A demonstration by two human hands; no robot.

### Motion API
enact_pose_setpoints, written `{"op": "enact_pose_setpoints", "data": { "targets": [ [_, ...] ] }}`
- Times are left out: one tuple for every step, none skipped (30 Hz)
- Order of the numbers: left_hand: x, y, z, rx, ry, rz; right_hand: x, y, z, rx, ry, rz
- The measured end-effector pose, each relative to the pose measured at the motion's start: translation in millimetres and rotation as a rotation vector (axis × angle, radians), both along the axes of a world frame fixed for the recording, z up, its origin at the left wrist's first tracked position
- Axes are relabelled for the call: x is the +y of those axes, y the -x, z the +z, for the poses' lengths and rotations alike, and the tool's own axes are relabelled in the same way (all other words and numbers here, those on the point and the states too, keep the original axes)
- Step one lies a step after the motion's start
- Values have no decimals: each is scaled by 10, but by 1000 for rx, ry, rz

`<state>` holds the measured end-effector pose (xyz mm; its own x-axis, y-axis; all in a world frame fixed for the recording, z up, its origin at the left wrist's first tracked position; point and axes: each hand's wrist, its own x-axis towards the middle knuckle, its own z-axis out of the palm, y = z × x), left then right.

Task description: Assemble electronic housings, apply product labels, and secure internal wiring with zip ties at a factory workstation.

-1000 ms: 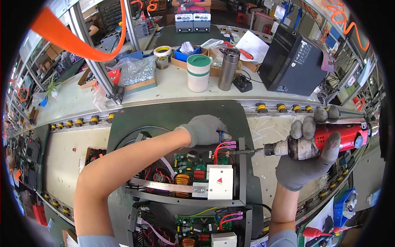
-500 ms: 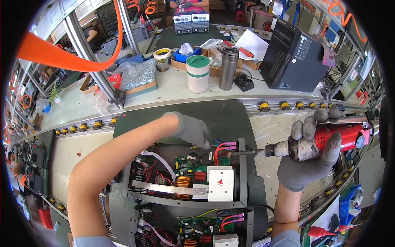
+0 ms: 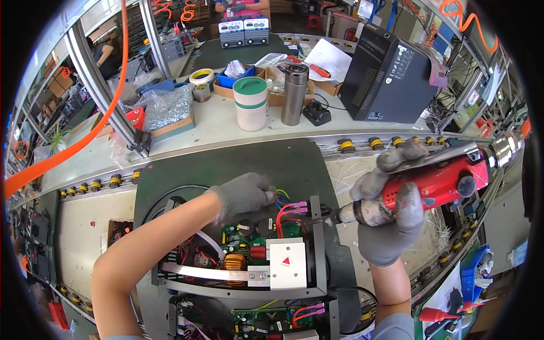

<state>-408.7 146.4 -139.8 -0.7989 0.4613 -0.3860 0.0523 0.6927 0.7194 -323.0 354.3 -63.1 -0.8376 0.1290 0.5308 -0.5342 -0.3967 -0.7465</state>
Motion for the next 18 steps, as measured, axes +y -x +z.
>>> {"op": "enact_pose_setpoints", "data": {
  "targets": [
    [27, -49, 53, -48, 26, -8, 0, 7, -26, -68, -3, 24],
    [48, -89, 91, -98, 51, -15, -17, 28, -33, -70, -6, 22],
    [64, -112, 119, -100, 49, -16, -46, 53, -36, -91, -44, -4],
    [78, -131, 138, -165, 15, 41, -70, 70, -43, -114, -83, -29],
    [85, -139, 128, -232, -19, 99, -83, 74, -50, -154, -126, -28],
    [72, -126, 92, -234, -23, 101, -106, 93, -58, -155, -131, -26],
    [46, -107, 36, -254, -56, 94, -136, 110, -70, -161, -131, -37],
    [23, -87, -14, -274, -89, 87, -169, 126, -85, -168, -131, -47],
    [20, -74, -40, -276, -92, 82, -196, 146, -151, -126, -89, -47],
    [19, -63, -62, -252, -69, 53, -179, 148, -223, -128, -92, -52],
    [21, -53, -84, -229, -45, 24, -156, 134, -295, -133, -133, -68],
    [8, -45, -108, -230, -46, 27, -151, 131, -335, -137, -172, -77],
    [-2, -37, -131, -249, -76, 5, -186, 126, -333, -129, -92, -17],
    [-10, -34, -143, -268, -106, -17, -198, 125, -351, -130, -93, -15],
    [-16, -35, -142, -268, -107, -16, -209, 125, -378, -115, -75, -19],
    [-19, -39, -130, -268, -121, -22, -216, 125, -394, -99, -58, -23],
    [-20, -45, -117, -267, -136, -28, -218, 127, -387, -100, -58, -23],
    [-25, -54, -103, -268, -136, -27, -222, 130, -369, -98, -58, 5]
  ]
}}
